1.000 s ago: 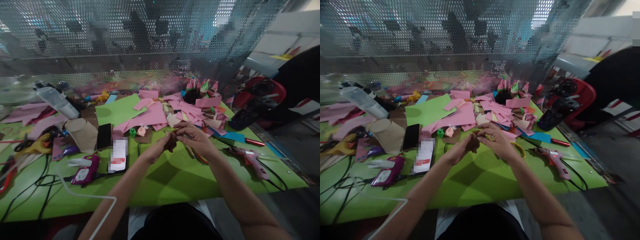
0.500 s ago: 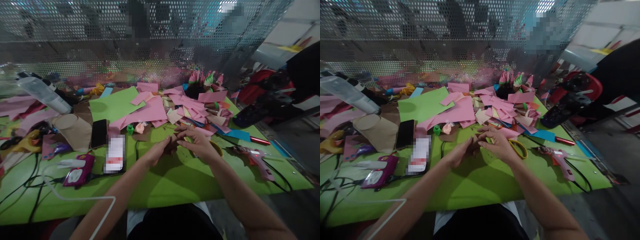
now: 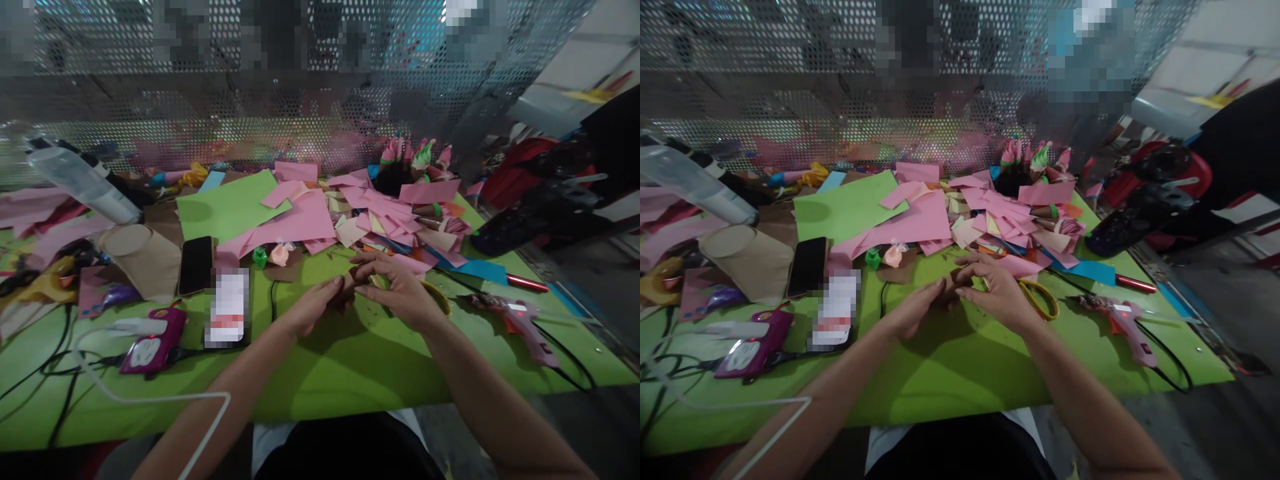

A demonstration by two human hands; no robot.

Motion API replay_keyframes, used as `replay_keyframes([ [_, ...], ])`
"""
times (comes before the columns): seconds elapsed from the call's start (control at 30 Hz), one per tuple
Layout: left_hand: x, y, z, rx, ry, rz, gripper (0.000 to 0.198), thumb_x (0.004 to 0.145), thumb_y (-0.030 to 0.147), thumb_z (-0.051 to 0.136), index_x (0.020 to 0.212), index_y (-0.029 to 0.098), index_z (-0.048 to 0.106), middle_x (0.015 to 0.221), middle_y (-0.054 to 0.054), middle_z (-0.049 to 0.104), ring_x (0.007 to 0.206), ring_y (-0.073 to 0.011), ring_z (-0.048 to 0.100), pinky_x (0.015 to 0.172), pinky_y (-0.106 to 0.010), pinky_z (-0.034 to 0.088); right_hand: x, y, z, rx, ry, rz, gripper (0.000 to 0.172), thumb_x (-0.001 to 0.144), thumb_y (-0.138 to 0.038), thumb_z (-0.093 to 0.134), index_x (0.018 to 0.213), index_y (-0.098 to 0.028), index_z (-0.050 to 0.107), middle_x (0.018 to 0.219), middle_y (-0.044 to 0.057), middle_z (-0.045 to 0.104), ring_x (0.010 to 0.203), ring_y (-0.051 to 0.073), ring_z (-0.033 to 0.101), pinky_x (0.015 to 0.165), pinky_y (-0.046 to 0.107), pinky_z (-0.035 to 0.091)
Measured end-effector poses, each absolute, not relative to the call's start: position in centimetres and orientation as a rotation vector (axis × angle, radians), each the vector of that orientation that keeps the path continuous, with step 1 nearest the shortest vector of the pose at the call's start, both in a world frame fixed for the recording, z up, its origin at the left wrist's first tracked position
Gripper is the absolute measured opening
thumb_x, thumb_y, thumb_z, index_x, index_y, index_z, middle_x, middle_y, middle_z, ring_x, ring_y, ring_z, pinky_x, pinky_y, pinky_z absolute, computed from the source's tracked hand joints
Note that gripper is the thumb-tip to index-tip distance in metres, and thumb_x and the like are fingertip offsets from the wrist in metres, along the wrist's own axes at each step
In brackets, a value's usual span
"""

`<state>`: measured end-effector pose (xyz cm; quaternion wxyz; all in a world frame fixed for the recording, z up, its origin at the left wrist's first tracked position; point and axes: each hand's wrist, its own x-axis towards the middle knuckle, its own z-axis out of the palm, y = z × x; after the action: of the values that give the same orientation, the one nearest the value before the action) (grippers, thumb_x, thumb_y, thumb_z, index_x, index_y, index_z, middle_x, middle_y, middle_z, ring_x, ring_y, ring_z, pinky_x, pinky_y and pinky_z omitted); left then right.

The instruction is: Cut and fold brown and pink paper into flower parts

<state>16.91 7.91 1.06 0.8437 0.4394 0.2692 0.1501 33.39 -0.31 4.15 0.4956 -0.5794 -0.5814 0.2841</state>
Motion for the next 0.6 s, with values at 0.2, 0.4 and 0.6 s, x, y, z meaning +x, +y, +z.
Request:
replay_keyframes([
  [0.2,16.88,8.32,0.81,0.942,0.594,0.373,0.066,0.061,0.066,0.08,0.099,0.013,0.072,0.075,-0.003,0.066,0.067,-0.0128,0.056,0.065,-0.025,0.042,33.6,-0.48,4.39,-1.375,-1.411,0.651,0.017,0.078,-0.026,0.071,0.095,-0.025,0.067,0.114,0.007,0.066,0.114,0.026,0.058,0.099,0.045,0.044],
  [0.4,16.58,8.59,1.22,0.956,0.577,0.42,0.06,0.063,0.065,0.079,0.095,0.014,0.074,0.074,-0.004,0.068,0.068,-0.0129,0.058,0.068,-0.025,0.044,33.64,-0.59,4.32,-1.416,-1.332,0.686,0.038,0.077,-0.026,0.071,0.114,-0.025,0.061,0.111,0.006,0.066,0.099,0.023,0.06,0.088,0.04,0.049],
  [0.6,16.44,8.63,1.42,0.962,0.576,0.421,0.061,0.063,0.064,0.08,0.096,0.013,0.073,0.077,-0.005,0.069,0.072,-0.014,0.059,0.07,-0.025,0.045,33.17,-0.57,4.54,-1.386,-1.33,0.711,0.041,0.078,-0.028,0.072,0.117,-0.025,0.061,0.113,0.007,0.067,0.098,0.023,0.062,0.088,0.041,0.051],
])
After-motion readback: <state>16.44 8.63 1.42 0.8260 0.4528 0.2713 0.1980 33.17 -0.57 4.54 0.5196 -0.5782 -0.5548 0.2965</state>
